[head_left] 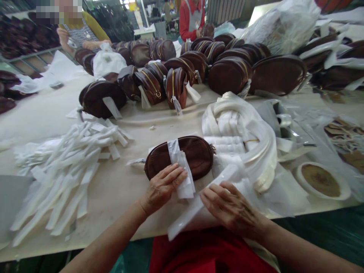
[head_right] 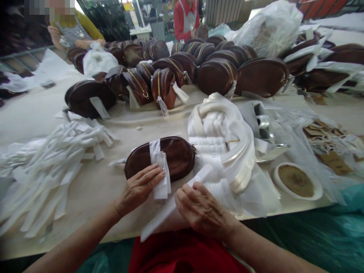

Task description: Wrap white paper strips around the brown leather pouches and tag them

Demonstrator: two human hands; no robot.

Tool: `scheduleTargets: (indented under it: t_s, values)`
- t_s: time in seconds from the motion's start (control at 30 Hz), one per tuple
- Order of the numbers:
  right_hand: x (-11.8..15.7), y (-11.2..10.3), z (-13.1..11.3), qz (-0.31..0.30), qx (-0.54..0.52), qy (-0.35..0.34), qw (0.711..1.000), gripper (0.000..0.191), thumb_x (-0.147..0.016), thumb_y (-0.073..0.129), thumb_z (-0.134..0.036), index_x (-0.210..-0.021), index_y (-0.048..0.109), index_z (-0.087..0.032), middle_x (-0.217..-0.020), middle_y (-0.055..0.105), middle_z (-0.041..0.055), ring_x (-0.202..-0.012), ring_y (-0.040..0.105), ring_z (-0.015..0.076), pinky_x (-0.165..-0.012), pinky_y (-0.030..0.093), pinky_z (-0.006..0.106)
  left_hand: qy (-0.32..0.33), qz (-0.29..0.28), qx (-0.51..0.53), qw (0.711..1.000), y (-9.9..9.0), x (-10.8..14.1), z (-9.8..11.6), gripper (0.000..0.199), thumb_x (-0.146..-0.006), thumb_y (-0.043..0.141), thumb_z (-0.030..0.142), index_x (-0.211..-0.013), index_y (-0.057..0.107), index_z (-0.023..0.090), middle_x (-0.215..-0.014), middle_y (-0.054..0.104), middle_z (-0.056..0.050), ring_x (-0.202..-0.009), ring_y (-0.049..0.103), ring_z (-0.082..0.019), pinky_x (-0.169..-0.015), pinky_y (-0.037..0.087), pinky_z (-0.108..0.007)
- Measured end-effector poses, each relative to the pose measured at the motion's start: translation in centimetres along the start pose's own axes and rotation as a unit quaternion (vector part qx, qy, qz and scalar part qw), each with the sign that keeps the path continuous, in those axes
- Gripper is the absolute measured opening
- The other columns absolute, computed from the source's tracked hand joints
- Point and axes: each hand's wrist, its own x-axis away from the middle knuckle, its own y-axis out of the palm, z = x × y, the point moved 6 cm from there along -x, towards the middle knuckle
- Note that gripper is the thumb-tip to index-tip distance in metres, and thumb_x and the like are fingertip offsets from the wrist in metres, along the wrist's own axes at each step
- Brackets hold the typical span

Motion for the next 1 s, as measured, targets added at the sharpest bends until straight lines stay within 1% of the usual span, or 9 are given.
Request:
scheduleTargets:
  t_s: [0.1, 0.17, 0.2, 0.27, 0.37, 0.43, 0.5, 0.67, 1.0]
  values:
    - [0.9, -4.9, 0.8, 0.086, -0.039, 0.097, 0.991, 0.025, -0.088, 0.048, -0.013, -0.107, 0.064, -0.018, -0.092, 0.068, 0.0061, -0.09, 0.058, 0.0185, -0.084, 0.043, 0.033, -0.004, 0.001, 0.011, 1.0, -0.1, -0.2, -0.1, 0.041, -0.09, 0.042, 0.005, -0.129, 0.049, 0.018, -0.116, 0.061, -0.007, -0.123, 0.048, -0.019, -0.104, 0.046, -0.035]
    - [1.9, -6.7, 2.6, 0.166, -0.12, 0.268, 0.941, 0.019, -0.084, 0.058, -0.019, -0.101, 0.064, -0.023, -0.084, 0.066, 0.0039, -0.078, 0.06, 0.0171, -0.071, 0.048, 0.029, -0.006, 0.005, 0.016, 1.0, -0.2, -0.2, -0.2, 0.043, -0.09, 0.042, 0.005, -0.13, 0.047, 0.019, -0.116, 0.061, -0.007, -0.123, 0.048, -0.019, -0.104, 0.046, -0.035]
    - [2.7, -6.6, 3.5, 0.199, -0.185, 0.371, 0.888, 0.014, -0.082, 0.061, -0.023, -0.096, 0.064, -0.024, -0.079, 0.065, 0.0026, -0.072, 0.06, 0.016, -0.064, 0.048, 0.028, -0.007, 0.007, 0.02, 1.0, -0.3, -0.3, -0.2, 0.044, -0.089, 0.042, 0.005, -0.13, 0.047, 0.019, -0.116, 0.061, -0.007, -0.123, 0.048, -0.019, -0.103, 0.046, -0.035]
    - [4.2, -4.2, 4.1, 0.228, -0.344, 0.54, 0.734, 0.014, -0.079, 0.066, -0.033, -0.088, 0.063, -0.023, -0.072, 0.063, -0.0001, -0.062, 0.058, 0.0136, -0.055, 0.048, 0.025, -0.013, 0.01, 0.025, 1.0, -0.4, -0.3, -0.3, 0.044, -0.089, 0.043, 0.006, -0.131, 0.047, 0.02, -0.116, 0.061, -0.007, -0.121, 0.05, -0.019, -0.102, 0.048, -0.034]
    - [4.3, 1.6, 2.3, 0.179, -0.556, 0.632, 0.51, 0.03, -0.07, 0.071, -0.042, -0.086, 0.062, -0.019, -0.076, 0.065, 0.0, -0.065, 0.059, 0.0131, -0.058, 0.052, 0.025, -0.027, 0.002, 0.032, 0.999, -0.5, -0.5, -0.5, 0.045, -0.088, 0.042, 0.005, -0.13, 0.049, 0.022, -0.116, 0.061, -0.007, -0.118, 0.052, -0.019, -0.099, 0.049, -0.033]
    - [3.8, 4.6, 0.7, 0.144, -0.624, 0.65, 0.41, 0.035, -0.064, 0.075, -0.041, -0.085, 0.061, -0.017, -0.081, 0.066, 0.0015, -0.071, 0.061, 0.0137, -0.063, 0.054, 0.026, -0.033, -0.006, 0.036, 0.999, -0.5, -0.6, -0.5, 0.044, -0.088, 0.043, 0.007, -0.128, 0.05, 0.022, -0.116, 0.061, -0.007, -0.116, 0.054, -0.019, -0.098, 0.05, -0.033]
    - [3.0, 6.5, -0.3, 0.138, -0.647, 0.663, 0.351, 0.034, -0.06, 0.077, -0.038, -0.08, 0.059, -0.016, -0.079, 0.065, 0.0016, -0.072, 0.061, 0.0138, -0.063, 0.054, 0.026, -0.034, -0.004, 0.038, 0.999, -0.6, -0.6, -0.6, 0.039, -0.089, 0.045, 0.01, -0.126, 0.052, 0.02, -0.115, 0.061, -0.008, -0.115, 0.054, -0.02, -0.097, 0.05, -0.033]
    - [0.1, 8.9, -0.7, 0.123, -0.647, 0.685, 0.311, 0.023, -0.056, 0.074, -0.022, -0.07, 0.057, -0.015, -0.063, 0.063, -0.0012, -0.057, 0.06, 0.0115, -0.056, 0.051, 0.024, -0.033, -0.005, 0.05, 0.998, -0.9, -0.8, -0.8, 0.038, -0.087, 0.047, 0.009, -0.122, 0.055, 0.019, -0.115, 0.061, -0.008, -0.114, 0.055, -0.02, -0.096, 0.051, -0.032]
    - [-1.6, 10.9, -0.2, 0.093, -0.635, 0.684, 0.346, 0.018, -0.057, 0.069, -0.026, -0.053, 0.054, -0.016, -0.047, 0.056, -0.0003, -0.044, 0.05, 0.011, -0.044, 0.041, 0.023, -0.022, -0.084, 0.095, 0.992, -1.4, -1.2, -0.2, 0.055, -0.08, 0.051, 0.015, -0.135, 0.041, 0.016, -0.127, 0.052, -0.013, -0.125, 0.045, -0.027, -0.102, 0.046, -0.042]
